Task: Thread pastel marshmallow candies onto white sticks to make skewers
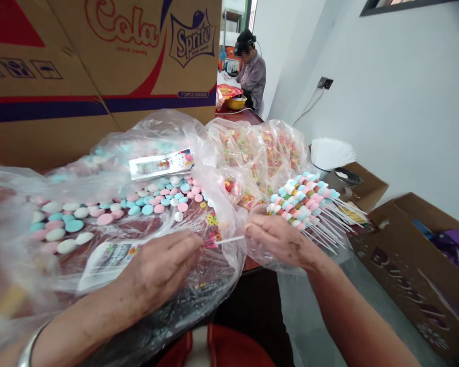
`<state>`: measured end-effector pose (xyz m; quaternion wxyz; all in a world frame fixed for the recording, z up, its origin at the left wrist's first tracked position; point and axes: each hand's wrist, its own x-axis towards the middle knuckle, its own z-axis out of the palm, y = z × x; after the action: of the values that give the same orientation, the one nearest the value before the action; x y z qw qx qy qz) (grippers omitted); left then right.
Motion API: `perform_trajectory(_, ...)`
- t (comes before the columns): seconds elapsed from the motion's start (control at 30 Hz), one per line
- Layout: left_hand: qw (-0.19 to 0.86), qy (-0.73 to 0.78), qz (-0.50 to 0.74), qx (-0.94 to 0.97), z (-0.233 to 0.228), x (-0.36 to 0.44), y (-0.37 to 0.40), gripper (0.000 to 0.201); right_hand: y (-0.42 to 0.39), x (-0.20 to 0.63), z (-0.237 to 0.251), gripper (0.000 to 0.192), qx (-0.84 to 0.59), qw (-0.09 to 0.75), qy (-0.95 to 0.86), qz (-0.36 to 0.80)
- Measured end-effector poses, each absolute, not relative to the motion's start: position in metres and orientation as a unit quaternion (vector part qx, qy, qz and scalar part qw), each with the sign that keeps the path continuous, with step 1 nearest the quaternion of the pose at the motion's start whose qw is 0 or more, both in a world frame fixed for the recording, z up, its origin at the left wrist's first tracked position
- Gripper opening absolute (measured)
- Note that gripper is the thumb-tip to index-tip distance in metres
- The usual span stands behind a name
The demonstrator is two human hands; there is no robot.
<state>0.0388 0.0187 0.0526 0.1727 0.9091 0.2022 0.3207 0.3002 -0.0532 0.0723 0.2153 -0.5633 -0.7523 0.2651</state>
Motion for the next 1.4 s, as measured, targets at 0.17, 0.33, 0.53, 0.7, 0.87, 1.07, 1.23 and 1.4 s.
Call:
perform_trajectory(0.17, 0.47, 0.376, 0.261, 0.755, 0.057, 0.048, 0.023, 0.019, -0.048, 0.332, 0.041, 0.023, -0.706, -0.029, -0.707, 0.036)
perform_trajectory(0.33, 0.606, 0.472, 0.218, 0.602, 0.063, 0.064, 0.015, 0.024, -0.041, 0.33, 0.027, 0.023, -0.718, -0.103, -0.688, 0.013)
perform_trajectory(0.53, 0.651, 0.499, 0.207, 0.534, 0.066, 0.06, 0.017, 0.026, -0.046, 0.339, 0.028, 0.024, -0.702, -0.016, -0.712, 0.003)
perform_trajectory(0.7, 0.699, 0.475, 0.213, 0.49, 0.068, 0.064, 0.015, 0.026, -0.048, 0.344, 0.028, 0.025, -0.716, 0.11, -0.687, 0.055)
perform_trajectory(0.87, 0.752, 0.417, 0.223, 0.458, 0.071, 0.082, 0.005, 0.024, -0.05, 0.319, 0.041, 0.019, -0.665, 0.361, -0.639, 0.139)
perform_trajectory(1.07, 0.789, 0.368, 0.224, 0.438, 0.068, 0.102, -0.004, 0.024, -0.053, 0.267, 0.045, 0.015, -0.55, 0.499, -0.576, 0.341)
perform_trajectory(1.23, 0.781, 0.382, 0.261, 0.42, 0.063, 0.099, -0.006, 0.026, -0.049, 0.26, 0.04, 0.018, -0.521, 0.499, -0.564, 0.401)
perform_trajectory(1.4, 0.76, 0.41, 0.276, 0.422, 0.059, 0.094, -0.007, 0.025, -0.047, 0.257, 0.037, 0.018, -0.525, 0.49, -0.535, 0.444)
